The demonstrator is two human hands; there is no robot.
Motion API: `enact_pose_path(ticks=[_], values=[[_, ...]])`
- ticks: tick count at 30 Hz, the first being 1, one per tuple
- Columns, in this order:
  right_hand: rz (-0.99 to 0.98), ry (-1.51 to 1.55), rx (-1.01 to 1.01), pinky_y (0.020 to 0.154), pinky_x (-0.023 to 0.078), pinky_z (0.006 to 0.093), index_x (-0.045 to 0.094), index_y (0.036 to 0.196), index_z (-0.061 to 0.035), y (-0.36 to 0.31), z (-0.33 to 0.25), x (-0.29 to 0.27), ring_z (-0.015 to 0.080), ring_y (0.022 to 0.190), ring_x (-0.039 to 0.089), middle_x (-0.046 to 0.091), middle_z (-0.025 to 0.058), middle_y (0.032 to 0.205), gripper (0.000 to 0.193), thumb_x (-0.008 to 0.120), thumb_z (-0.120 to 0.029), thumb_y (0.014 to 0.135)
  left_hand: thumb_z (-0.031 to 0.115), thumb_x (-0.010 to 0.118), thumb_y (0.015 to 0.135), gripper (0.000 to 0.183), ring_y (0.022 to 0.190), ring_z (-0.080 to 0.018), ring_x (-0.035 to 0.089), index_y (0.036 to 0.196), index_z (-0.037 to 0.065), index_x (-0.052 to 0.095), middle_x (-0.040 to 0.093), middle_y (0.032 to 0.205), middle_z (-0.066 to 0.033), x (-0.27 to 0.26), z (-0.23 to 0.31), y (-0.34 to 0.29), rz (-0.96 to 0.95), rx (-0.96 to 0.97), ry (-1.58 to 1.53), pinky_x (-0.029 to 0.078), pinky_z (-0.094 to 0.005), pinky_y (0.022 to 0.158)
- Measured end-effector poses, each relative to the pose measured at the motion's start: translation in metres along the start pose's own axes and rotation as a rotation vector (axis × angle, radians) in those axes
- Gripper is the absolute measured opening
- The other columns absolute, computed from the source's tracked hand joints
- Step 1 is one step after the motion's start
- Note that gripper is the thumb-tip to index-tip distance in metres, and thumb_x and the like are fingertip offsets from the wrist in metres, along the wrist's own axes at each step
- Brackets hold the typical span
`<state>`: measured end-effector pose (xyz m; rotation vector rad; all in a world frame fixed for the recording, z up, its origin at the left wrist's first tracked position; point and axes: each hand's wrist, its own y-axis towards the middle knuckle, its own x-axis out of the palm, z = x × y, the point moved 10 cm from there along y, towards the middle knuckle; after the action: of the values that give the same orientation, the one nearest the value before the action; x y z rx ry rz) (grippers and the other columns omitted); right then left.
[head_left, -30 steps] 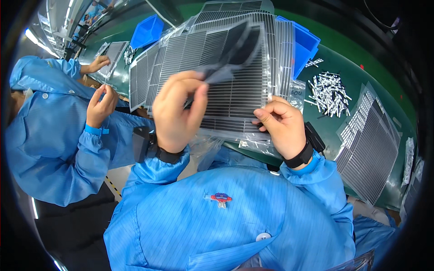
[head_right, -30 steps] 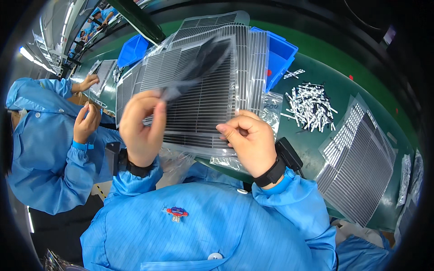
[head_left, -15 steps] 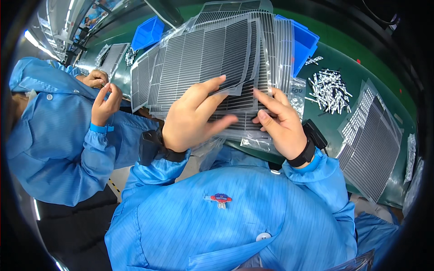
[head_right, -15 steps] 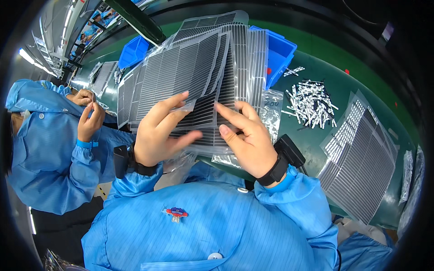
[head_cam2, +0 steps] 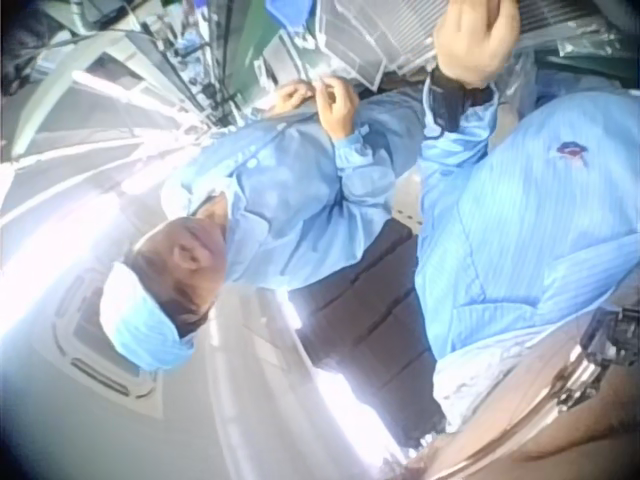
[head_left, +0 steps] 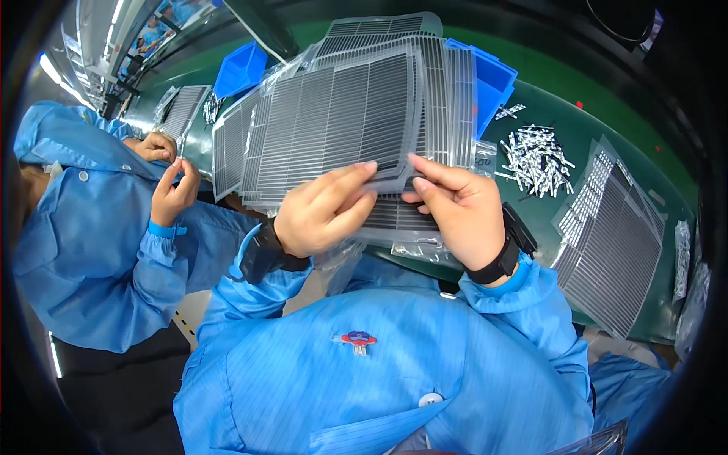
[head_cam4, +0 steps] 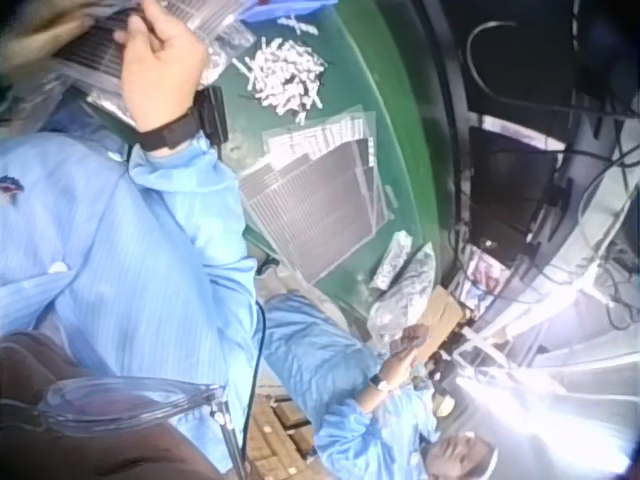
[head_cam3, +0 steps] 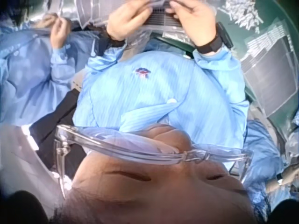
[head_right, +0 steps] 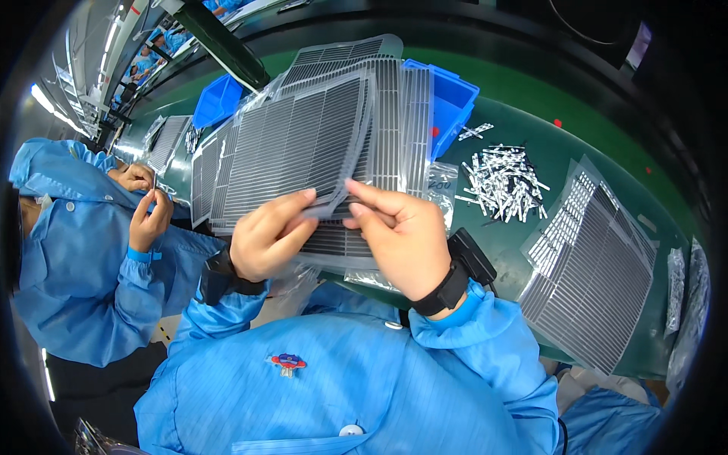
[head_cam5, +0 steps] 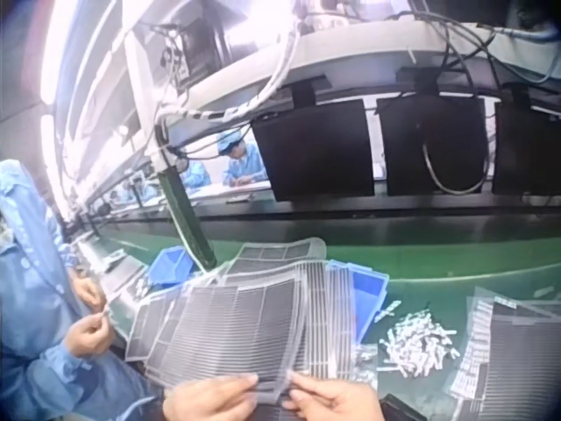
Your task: Assemble small plastic clips onto mesh panels at a factory workstation.
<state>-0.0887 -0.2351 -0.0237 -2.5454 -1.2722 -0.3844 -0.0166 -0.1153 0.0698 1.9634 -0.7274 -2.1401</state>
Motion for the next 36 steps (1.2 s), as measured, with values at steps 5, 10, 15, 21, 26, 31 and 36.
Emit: enact_pose_path(ticks=[5,10,15,21,26,31,36], values=[[-0.204,0.091,-0.233,0.095,0.052,0.0268,0.055,0.137,-0.0003,0.003,-0.034,0.022,0.0166,0.112,0.064,0.062,0.0145,0.131,0.044,0.059,0.004,0.094,0.005,0.075,0.076,0.021,0.106,-0.0325,0.067,0.097,0.004,0.071,0.064,0.123,-0.0204,-0.005,-0.008,0.014,0.070,-0.080,0.202,0.059,-0.0365,0.084],[0.092,-0.014,-0.205,0.090,0.054,0.0291,0.056,0.133,0.0008,0.001,-0.023,-0.042,0.0182,0.109,0.063,0.062,0.0125,0.127,0.040,0.059,0.005,0.093,-0.011,0.059,0.081,0.028,0.088,-0.0313,0.066,0.102,0.001,0.073,0.067,0.105,-0.0161,-0.067,-0.075,-0.011,0.291,-0.462,0.392,0.052,-0.0368,0.077],[0.158,-0.723,-0.124,0.067,0.056,0.0294,0.062,0.119,0.0036,0.000,-0.016,-0.055,0.0166,0.080,0.068,0.068,0.0136,0.098,0.048,0.081,-0.009,0.077,-0.013,0.055,0.081,0.036,0.098,-0.0320,0.066,0.111,0.000,0.071,0.068,0.106,-0.0189,-0.095,-0.065,-0.018,0.436,-0.504,0.388,0.051,-0.0373,0.087],[0.181,-0.575,-0.011,0.062,0.054,0.0279,0.061,0.112,0.0053,0.017,0.006,-0.059,0.0137,0.066,0.066,0.068,0.0080,0.078,0.047,0.082,-0.003,0.071,0.035,0.086,0.061,0.064,0.116,-0.0362,0.059,0.105,-0.006,0.063,0.057,0.132,-0.0189,0.005,-0.001,0.012,-0.101,-0.197,-0.011,0.051,-0.0420,0.096],[0.084,-0.151,0.126,0.069,0.054,0.0227,0.057,0.116,0.0057,0.016,0.017,-0.051,0.0109,0.073,0.066,0.069,0.0054,0.086,0.037,0.069,0.003,0.082,0.043,0.083,0.062,0.062,0.125,-0.0328,0.053,0.100,-0.002,0.063,0.055,0.137,-0.0147,0.037,0.009,0.002,-0.276,-0.192,-0.019,0.050,-0.0406,0.098],[0.044,0.082,0.194,0.071,0.055,0.0225,0.058,0.117,0.0050,0.014,0.023,-0.041,0.0103,0.078,0.066,0.070,0.0063,0.092,0.029,0.063,0.004,0.088,0.046,0.080,0.064,0.064,0.123,-0.0333,0.053,0.106,0.000,0.064,0.055,0.138,-0.0129,0.031,0.000,0.004,-0.328,-0.194,-0.133,0.050,-0.0403,0.099],[0.006,0.182,0.202,0.074,0.056,0.0219,0.063,0.111,0.0051,0.014,0.038,-0.046,0.0107,0.079,0.067,0.071,0.0073,0.095,0.021,0.064,0.003,0.090,0.045,0.080,0.064,0.064,0.119,-0.0308,0.057,0.108,0.002,0.065,0.058,0.135,-0.0096,0.028,-0.003,0.004,-0.305,-0.168,-0.134,0.052,-0.0379,0.094]])
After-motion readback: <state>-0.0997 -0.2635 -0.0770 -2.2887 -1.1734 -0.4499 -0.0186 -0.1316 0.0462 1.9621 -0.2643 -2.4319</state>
